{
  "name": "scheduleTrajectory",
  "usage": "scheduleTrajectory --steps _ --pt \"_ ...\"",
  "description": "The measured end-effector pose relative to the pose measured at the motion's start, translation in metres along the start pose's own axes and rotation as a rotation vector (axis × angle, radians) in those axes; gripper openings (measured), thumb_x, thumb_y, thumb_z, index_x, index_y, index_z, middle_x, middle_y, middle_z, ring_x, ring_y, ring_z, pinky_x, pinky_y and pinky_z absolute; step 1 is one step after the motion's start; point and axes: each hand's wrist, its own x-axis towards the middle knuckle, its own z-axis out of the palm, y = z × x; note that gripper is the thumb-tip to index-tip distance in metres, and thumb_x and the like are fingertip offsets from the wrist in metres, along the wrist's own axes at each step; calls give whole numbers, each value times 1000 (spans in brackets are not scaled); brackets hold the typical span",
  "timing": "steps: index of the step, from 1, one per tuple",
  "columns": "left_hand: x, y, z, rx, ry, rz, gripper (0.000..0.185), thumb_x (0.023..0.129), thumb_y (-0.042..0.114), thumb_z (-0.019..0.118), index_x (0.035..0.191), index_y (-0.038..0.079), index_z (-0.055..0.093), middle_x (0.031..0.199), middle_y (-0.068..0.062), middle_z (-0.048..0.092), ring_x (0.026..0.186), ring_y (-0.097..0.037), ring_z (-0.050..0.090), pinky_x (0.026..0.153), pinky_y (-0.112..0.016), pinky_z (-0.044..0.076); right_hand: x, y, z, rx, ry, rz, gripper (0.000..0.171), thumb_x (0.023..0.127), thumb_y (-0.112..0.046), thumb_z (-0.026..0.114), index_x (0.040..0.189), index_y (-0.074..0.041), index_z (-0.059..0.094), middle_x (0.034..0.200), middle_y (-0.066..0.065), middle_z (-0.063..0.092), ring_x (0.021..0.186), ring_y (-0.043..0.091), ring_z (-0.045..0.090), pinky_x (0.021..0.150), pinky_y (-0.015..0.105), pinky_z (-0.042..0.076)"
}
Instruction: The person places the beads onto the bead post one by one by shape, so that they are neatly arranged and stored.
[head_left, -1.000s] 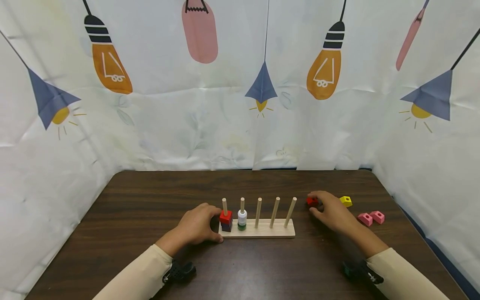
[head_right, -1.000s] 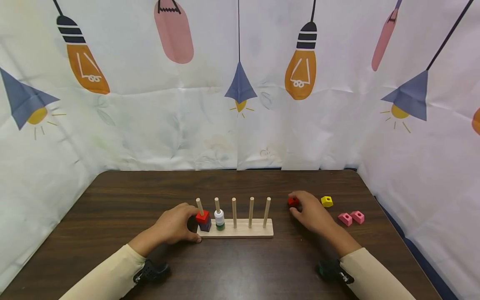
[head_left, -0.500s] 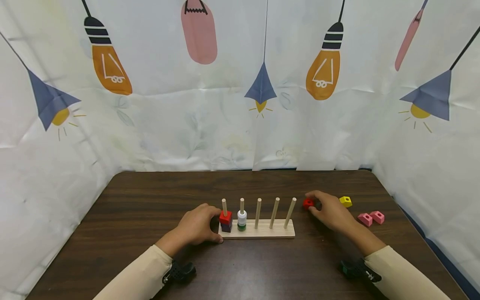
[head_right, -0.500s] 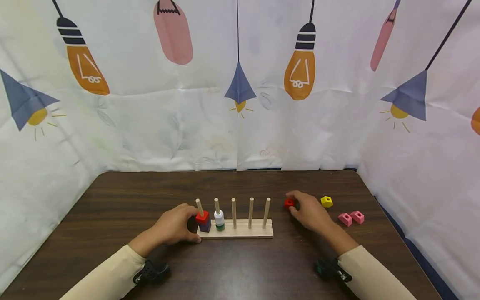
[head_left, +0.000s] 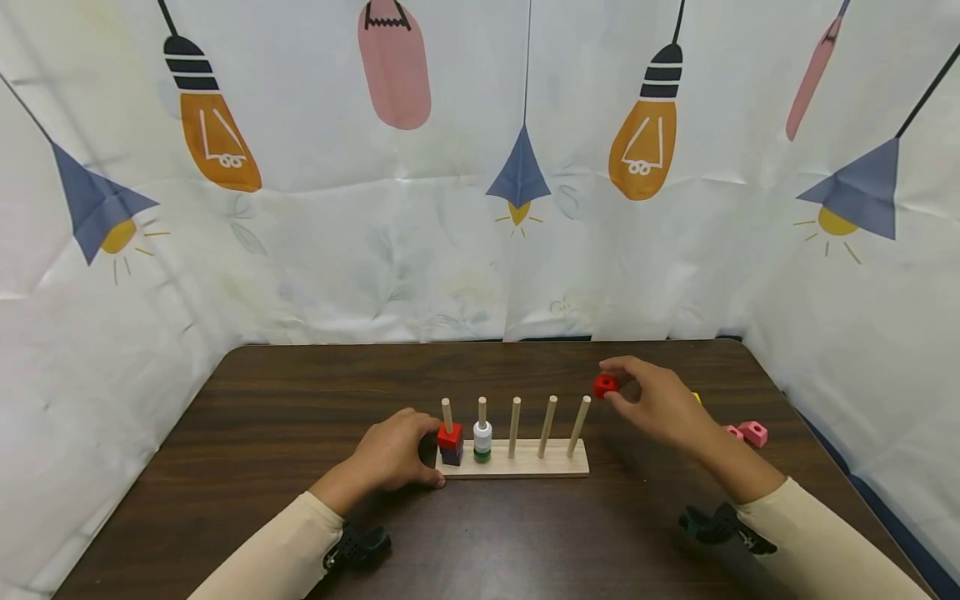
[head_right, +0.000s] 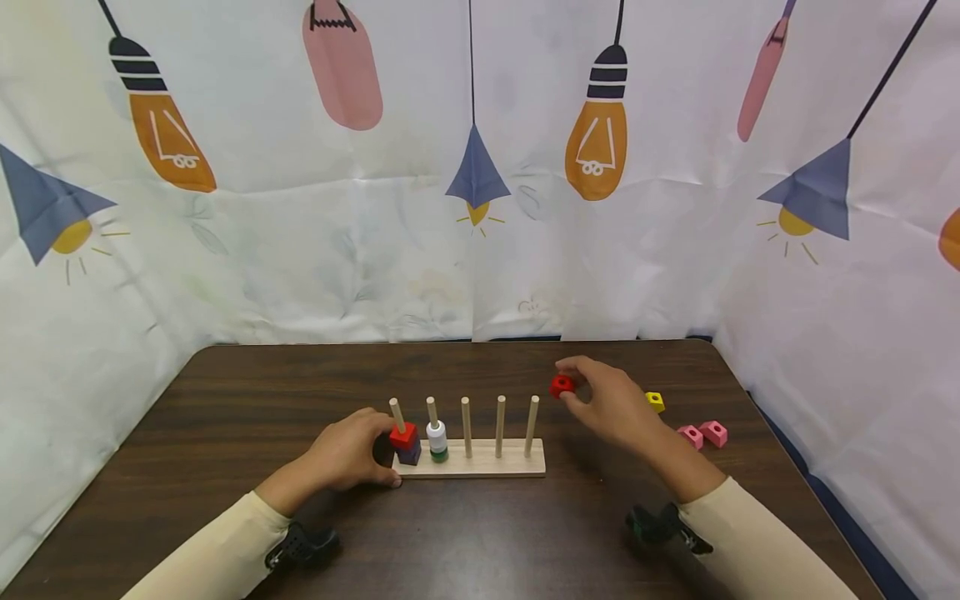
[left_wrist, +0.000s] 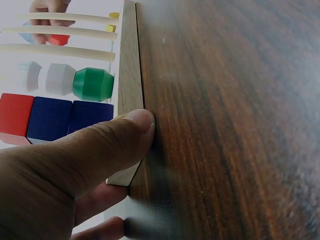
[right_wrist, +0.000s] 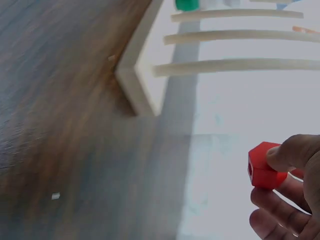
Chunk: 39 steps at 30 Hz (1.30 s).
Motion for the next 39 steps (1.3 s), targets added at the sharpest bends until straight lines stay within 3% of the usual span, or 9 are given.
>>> scheduleTrajectory --steps 12,28,39 --pt "0 0 -1 -6 -1 6 61 61 38 100 113 19 74 102 9 68 94 -13 57 76 -47 52 8 -36 -18 38 73 -126 44 91 -4 77 133 -8 63 108 1 72 85 10 67 70 31 55" --pt "-1 0 0 -16 0 9 61 61 38 100 113 20 75 102 9 67 95 -14 58 76 -47 52 17 -75 -8 122 94 -257 42 87 2 79 126 -5 66 107 2 73 86 13 70 73 32 57" --pt "0 -1 0 -5 2 3 64 60 38 100 116 19 74 104 8 68 97 -15 59 78 -48 52 22 -94 3 148 65 -252 44 88 -4 80 128 -9 66 107 -2 71 85 9 66 71 29 56"
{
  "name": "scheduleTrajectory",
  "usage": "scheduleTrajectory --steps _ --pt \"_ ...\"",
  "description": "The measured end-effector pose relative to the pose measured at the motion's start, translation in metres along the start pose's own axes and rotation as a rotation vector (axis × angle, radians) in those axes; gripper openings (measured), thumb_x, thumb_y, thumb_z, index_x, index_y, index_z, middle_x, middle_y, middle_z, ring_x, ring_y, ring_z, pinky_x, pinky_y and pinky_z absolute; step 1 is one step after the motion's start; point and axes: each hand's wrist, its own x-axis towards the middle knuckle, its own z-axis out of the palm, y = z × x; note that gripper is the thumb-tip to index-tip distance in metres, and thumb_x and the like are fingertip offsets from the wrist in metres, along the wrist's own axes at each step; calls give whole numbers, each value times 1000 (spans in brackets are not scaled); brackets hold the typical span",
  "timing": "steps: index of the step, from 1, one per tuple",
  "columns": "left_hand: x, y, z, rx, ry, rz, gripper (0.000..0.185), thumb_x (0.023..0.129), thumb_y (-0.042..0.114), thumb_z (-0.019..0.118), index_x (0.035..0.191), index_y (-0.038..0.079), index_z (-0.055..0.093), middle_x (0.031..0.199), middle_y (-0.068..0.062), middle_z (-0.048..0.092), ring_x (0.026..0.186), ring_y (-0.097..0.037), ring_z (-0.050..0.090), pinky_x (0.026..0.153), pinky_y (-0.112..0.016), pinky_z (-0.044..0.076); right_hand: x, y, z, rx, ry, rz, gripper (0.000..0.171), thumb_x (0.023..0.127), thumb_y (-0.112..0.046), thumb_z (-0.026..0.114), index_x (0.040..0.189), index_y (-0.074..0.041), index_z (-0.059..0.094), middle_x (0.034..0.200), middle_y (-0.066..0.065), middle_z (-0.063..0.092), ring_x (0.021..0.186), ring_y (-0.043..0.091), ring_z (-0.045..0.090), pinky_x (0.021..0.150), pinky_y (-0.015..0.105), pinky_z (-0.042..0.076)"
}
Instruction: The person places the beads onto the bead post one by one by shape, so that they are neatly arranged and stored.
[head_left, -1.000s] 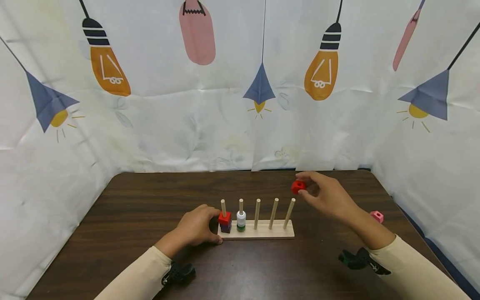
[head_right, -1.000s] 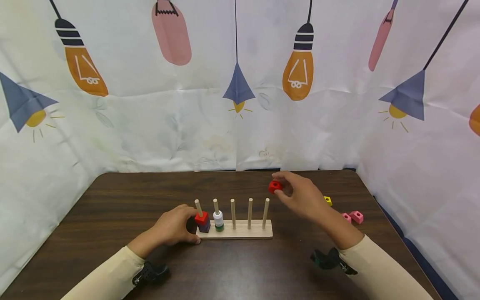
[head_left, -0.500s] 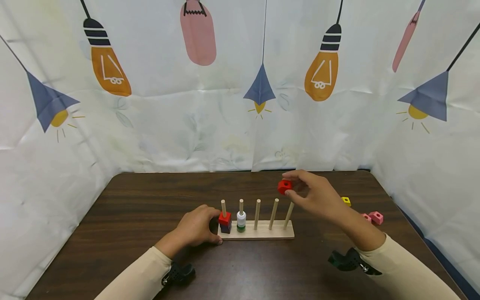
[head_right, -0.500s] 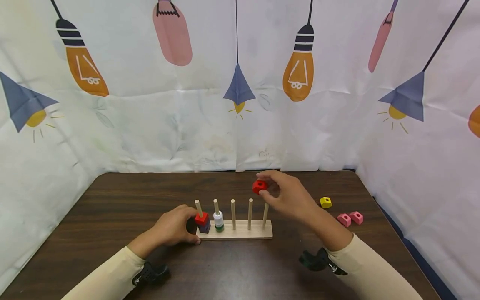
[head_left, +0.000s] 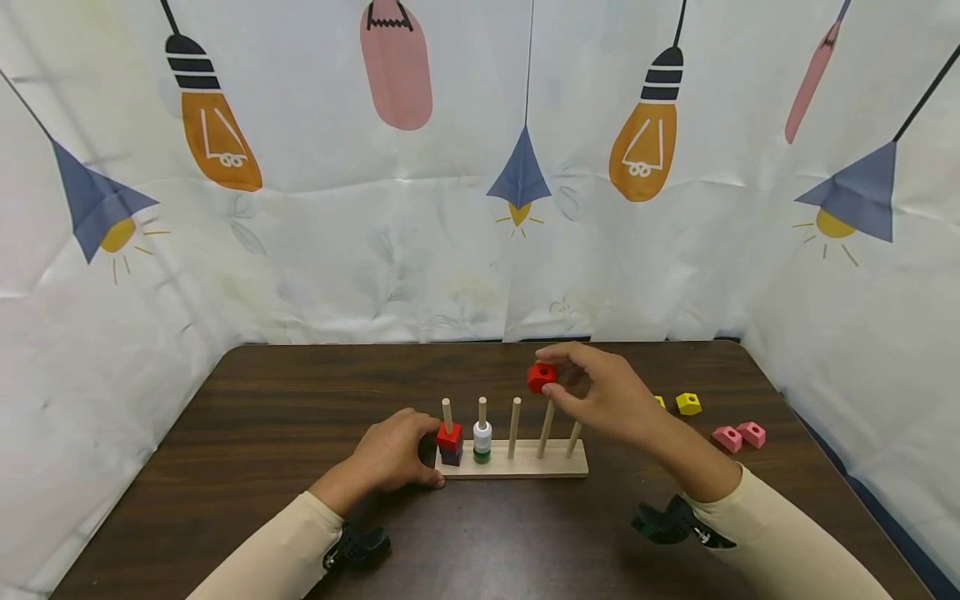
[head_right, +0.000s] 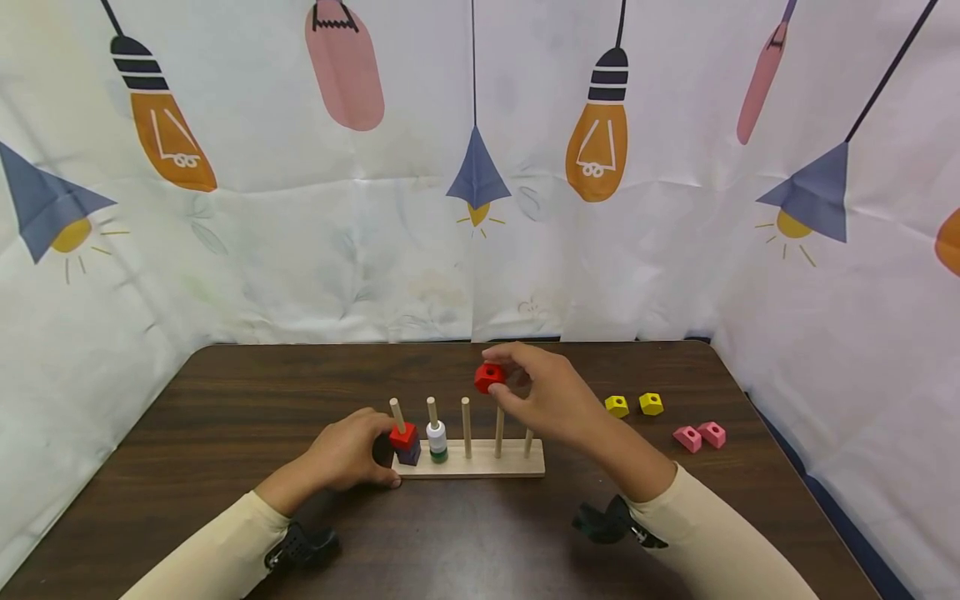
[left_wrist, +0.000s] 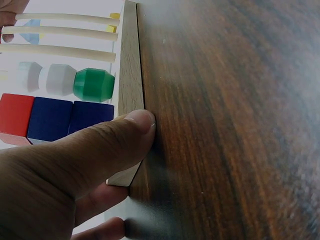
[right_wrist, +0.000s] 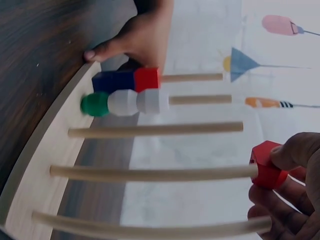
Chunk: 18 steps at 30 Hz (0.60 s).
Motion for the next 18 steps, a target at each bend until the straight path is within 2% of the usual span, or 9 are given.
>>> scheduleTrajectory --steps 12,18 --pt "1 -1 1 -2 4 2 62 60 37 100 114 20 75 103 9 68 97 -14 59 78 -47 52 5 -11 15 47 -15 -34 43 87 -3 80 128 -8 66 109 -1 71 85 10 65 73 35 57" --pt "0 -1 1 3 0 6 64 60 38 100 116 19 75 105 7 69 99 -15 59 78 -49 52 4 -15 21 73 -18 2 42 88 -4 80 127 -8 66 107 -3 70 85 9 64 72 36 57"
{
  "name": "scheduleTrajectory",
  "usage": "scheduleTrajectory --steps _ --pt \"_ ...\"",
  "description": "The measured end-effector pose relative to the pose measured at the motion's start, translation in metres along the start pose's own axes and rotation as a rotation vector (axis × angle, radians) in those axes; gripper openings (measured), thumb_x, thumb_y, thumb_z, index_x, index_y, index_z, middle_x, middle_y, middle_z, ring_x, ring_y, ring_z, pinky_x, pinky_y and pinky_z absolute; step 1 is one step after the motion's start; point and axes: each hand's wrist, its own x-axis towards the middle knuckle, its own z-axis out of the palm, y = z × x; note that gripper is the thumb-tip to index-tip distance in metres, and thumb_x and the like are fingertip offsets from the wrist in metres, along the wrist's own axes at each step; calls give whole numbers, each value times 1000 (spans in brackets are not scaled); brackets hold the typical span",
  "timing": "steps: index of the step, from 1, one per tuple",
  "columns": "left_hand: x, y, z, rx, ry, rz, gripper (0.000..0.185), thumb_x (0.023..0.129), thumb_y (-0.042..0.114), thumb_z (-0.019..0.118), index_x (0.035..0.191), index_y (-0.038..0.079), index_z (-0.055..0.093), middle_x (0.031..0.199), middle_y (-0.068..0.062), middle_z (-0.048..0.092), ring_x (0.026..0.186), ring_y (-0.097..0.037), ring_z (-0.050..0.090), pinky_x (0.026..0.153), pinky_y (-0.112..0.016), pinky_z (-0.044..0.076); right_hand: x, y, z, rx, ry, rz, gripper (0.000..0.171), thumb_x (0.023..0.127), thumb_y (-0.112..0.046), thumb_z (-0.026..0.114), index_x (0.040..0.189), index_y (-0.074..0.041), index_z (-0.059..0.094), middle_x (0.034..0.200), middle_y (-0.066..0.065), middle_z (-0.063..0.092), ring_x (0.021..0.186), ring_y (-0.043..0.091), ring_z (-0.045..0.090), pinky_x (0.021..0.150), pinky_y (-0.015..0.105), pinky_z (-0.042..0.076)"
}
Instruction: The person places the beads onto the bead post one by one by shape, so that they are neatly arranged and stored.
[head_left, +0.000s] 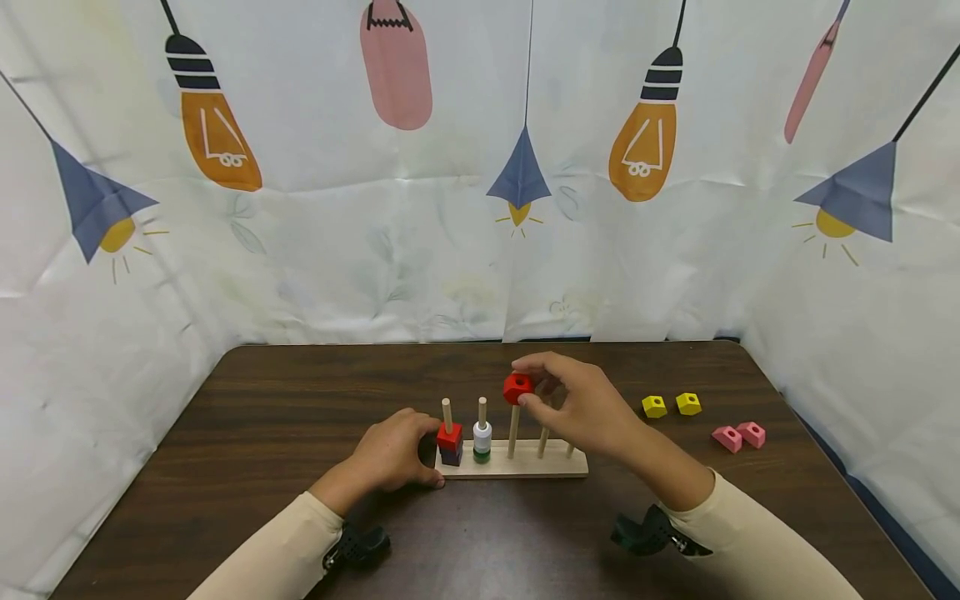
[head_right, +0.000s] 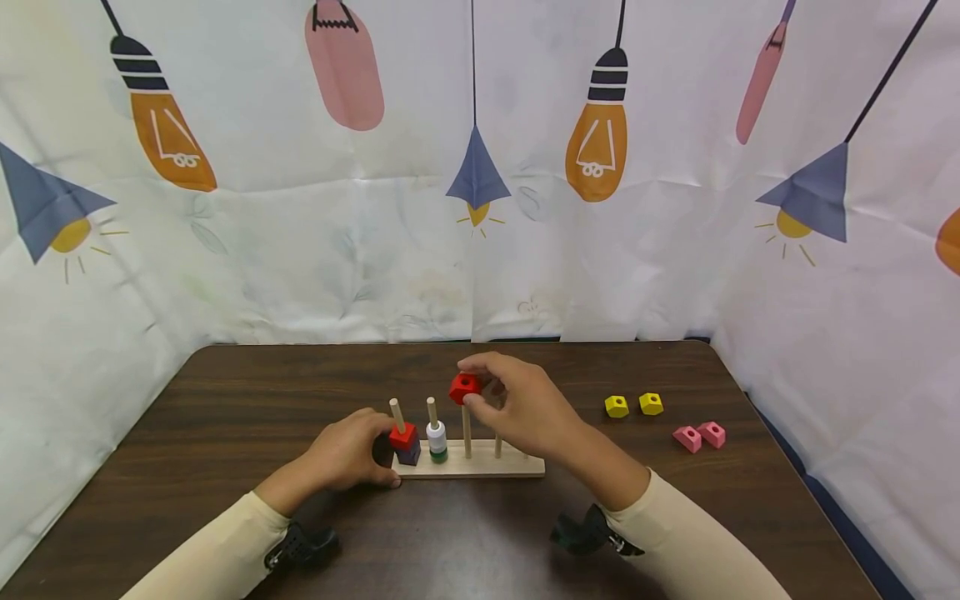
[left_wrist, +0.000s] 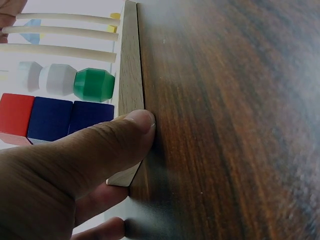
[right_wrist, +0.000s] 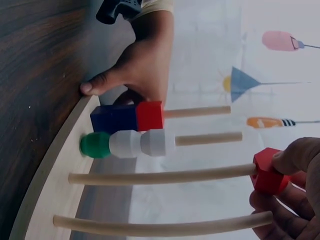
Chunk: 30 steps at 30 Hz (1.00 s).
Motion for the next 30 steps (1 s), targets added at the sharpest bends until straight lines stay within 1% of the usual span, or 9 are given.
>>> scheduleTrajectory --steps 4,10,14,16,21,25,28,30 --pt "0 0 1 2 2 3 63 60 38 100 115 19 74 105 7 69 97 -15 59 77 -48 52 -1 -3 2 -1 8 10 41 88 -3 79 127 -8 66 108 -2 70 85 9 64 72 38 58" --pt "0 -1 0 3 3 3 62 61 38 99 115 19 74 103 8 68 96 -14 59 77 -47 52 -4 -5 5 -17 -7 23 43 88 -2 78 129 -7 64 110 -2 70 85 9 63 74 32 56" --pt "0 -2 1 4 4 -1 62 61 39 99 114 20 74 103 9 67 96 -14 58 76 -47 52 -5 -8 9 -53 -15 48 46 88 -3 78 131 -7 62 112 -1 70 87 9 63 76 30 56" --pt "1 -2 1 3 3 -9 62 61 39 99 114 21 74 104 9 67 96 -14 58 77 -47 52 -5 -10 12 -69 -12 65 47 88 -4 79 132 -7 62 112 0 71 87 10 65 74 29 55" --pt "1 -2 2 4 4 -13 63 61 39 99 115 21 74 105 8 67 98 -14 59 77 -49 52 -8 -10 23 -84 11 95 52 88 -4 79 135 -6 58 111 1 72 88 12 68 67 25 54" --pt "1 -3 2 5 6 5 64 61 39 99 117 19 74 105 7 68 98 -15 59 77 -49 52 -12 -6 31 -70 44 116 57 87 -4 80 138 -6 55 111 -1 72 85 11 67 64 24 53" --pt "0 -3 2 6 7 15 64 62 39 99 117 18 74 105 7 68 98 -15 59 77 -48 52 -15 -1 36 -57 71 121 62 86 -4 81 140 -5 51 111 -2 71 84 10 65 66 25 53" --pt "0 -3 2 6 10 14 64 61 40 99 117 18 74 105 7 68 98 -15 59 77 -48 52 -16 2 39 -42 93 124 68 85 -4 82 144 -5 46 112 -2 70 86 9 65 71 26 55"
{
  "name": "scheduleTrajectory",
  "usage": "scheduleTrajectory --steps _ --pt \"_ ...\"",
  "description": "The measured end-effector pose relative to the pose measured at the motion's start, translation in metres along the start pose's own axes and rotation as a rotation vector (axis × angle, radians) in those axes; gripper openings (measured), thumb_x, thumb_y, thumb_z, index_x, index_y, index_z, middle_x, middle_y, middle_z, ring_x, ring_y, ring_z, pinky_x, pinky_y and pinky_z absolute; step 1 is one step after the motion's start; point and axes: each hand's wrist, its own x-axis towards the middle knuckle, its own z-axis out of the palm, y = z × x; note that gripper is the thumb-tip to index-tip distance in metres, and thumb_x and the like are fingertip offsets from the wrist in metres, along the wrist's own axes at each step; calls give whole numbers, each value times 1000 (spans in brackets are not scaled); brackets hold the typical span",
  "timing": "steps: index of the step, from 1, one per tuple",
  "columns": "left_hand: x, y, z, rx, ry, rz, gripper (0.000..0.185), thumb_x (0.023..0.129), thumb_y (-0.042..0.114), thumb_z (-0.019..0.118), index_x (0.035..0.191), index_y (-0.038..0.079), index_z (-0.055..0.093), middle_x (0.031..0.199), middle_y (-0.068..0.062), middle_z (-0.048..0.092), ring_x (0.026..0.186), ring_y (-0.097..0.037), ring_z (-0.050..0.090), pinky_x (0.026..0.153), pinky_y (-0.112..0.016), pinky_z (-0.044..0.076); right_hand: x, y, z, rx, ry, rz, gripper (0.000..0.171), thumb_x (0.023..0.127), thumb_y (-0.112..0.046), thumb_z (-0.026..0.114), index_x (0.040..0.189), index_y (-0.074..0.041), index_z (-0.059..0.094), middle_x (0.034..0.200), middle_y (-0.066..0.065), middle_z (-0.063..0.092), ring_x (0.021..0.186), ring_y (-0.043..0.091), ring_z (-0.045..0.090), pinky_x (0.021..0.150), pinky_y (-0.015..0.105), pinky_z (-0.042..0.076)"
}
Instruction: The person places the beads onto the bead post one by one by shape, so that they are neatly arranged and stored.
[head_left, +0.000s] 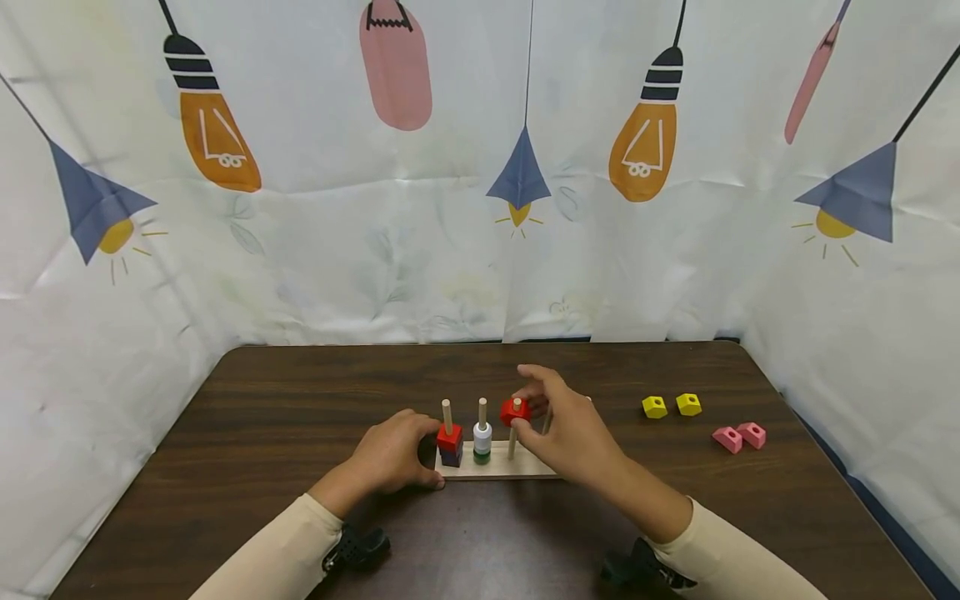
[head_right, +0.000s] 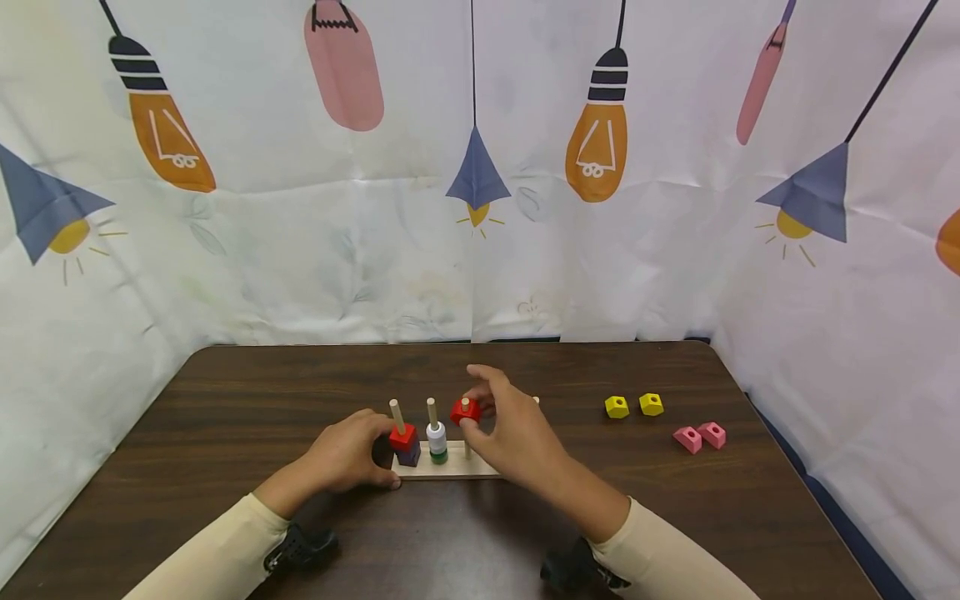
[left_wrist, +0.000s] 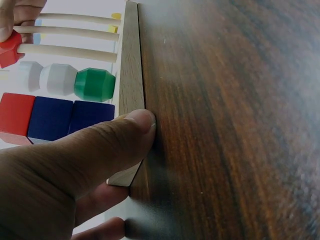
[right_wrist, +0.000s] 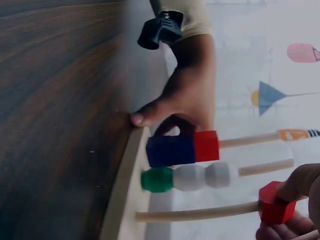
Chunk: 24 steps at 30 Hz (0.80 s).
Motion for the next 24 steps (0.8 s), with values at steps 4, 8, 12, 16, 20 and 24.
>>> scheduleTrajectory --steps 4,8,12,16,20,24 --pt "0 0 0 1 -1 -6 64 61 40 99 116 20 74 105 8 68 99 -15 59 78 -49 52 -3 5 7 60 53 37 87 82 -2 84 152 -5 32 112 0 68 91 11 65 80 30 56" --pt "1 1 1 0 -3 -10 64 61 40 99 116 20 74 106 8 68 100 -15 60 78 -49 52 -8 11 15 135 70 104 101 79 2 85 156 -3 20 106 1 66 88 12 65 81 30 57" --pt "1 0 2 2 -5 -13 63 61 40 99 116 20 74 106 8 68 100 -15 60 78 -49 52 -13 18 24 178 48 176 107 79 3 84 159 -4 13 101 0 65 83 12 66 80 30 57" --pt "1 1 1 -4 -8 -10 62 61 40 99 114 21 74 103 9 67 97 -14 58 76 -47 52 -16 25 32 183 34 215 110 79 4 84 159 -6 9 102 -1 66 84 12 67 82 31 57" --pt "1 1 0 -1 -10 -14 63 61 40 99 116 20 74 103 9 67 96 -14 58 76 -46 52 -19 31 38 167 30 203 109 78 5 84 159 -4 11 102 0 66 84 15 67 81 35 57" --pt "0 2 -1 -1 -8 -14 65 61 39 99 117 18 74 105 7 68 99 -15 59 78 -48 53 -21 36 42 156 28 188 109 77 6 84 158 -4 12 101 1 67 84 17 67 81 36 57"
